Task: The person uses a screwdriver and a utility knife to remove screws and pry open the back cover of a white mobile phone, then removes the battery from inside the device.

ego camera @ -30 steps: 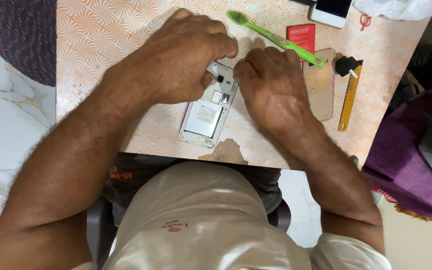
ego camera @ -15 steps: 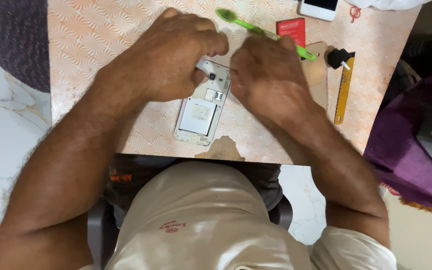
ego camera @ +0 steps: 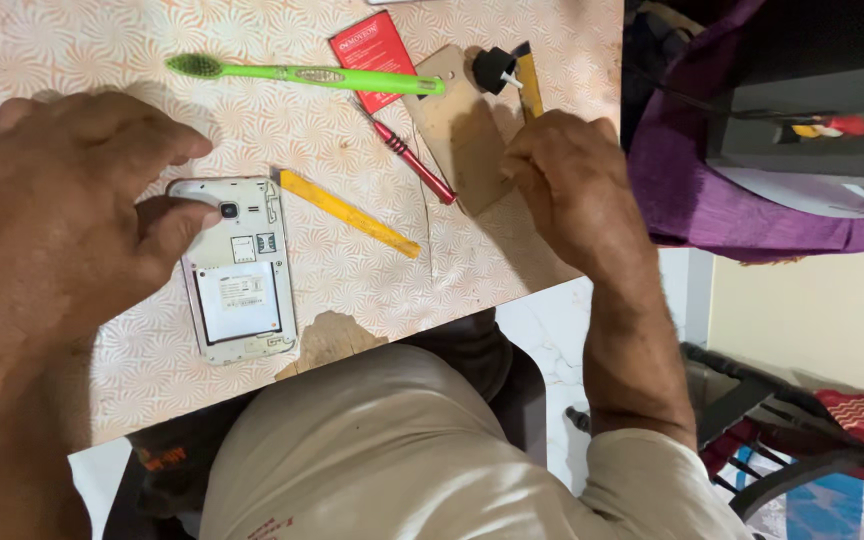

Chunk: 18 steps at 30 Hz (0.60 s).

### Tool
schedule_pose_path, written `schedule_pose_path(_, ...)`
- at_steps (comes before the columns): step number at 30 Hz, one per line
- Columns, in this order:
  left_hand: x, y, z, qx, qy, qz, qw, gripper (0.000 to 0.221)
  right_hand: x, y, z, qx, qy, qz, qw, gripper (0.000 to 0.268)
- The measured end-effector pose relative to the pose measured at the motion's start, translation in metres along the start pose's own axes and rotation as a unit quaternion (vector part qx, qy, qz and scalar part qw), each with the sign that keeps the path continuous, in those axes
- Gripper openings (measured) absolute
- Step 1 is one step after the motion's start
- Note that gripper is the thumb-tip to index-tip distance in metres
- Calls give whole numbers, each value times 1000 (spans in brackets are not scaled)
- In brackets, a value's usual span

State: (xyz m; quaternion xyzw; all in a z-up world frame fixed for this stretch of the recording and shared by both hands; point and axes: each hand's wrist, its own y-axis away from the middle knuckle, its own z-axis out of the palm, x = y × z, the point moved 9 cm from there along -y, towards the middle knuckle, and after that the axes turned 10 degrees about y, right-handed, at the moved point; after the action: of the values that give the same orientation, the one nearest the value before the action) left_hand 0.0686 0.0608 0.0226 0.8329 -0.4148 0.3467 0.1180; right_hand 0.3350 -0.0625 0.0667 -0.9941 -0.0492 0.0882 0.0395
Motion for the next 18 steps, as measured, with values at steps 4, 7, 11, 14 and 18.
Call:
schedule_pose_path(4,-1,-1,-1,10,6,0,1000,41,-6,3,12,-2,39,-8,999,19)
schedule_pose_path(7,3,-2,-4,28,10,14,999,41,-7,2,9,10,53,-25,998,22)
schedule_pose_path(11,-2,2,-5,39,59,-22,997,40,8,2,-12,95,24,-7,995,23)
schedule_pose_path(14,-15,4,-9,68,186,-67,978,30,12,5,-26,137,-62,32,988,23)
schedule_pose_path(18,-12,13,-28,95,44,52,993,34,-40,-19,-15,69,-32,-32,997,24)
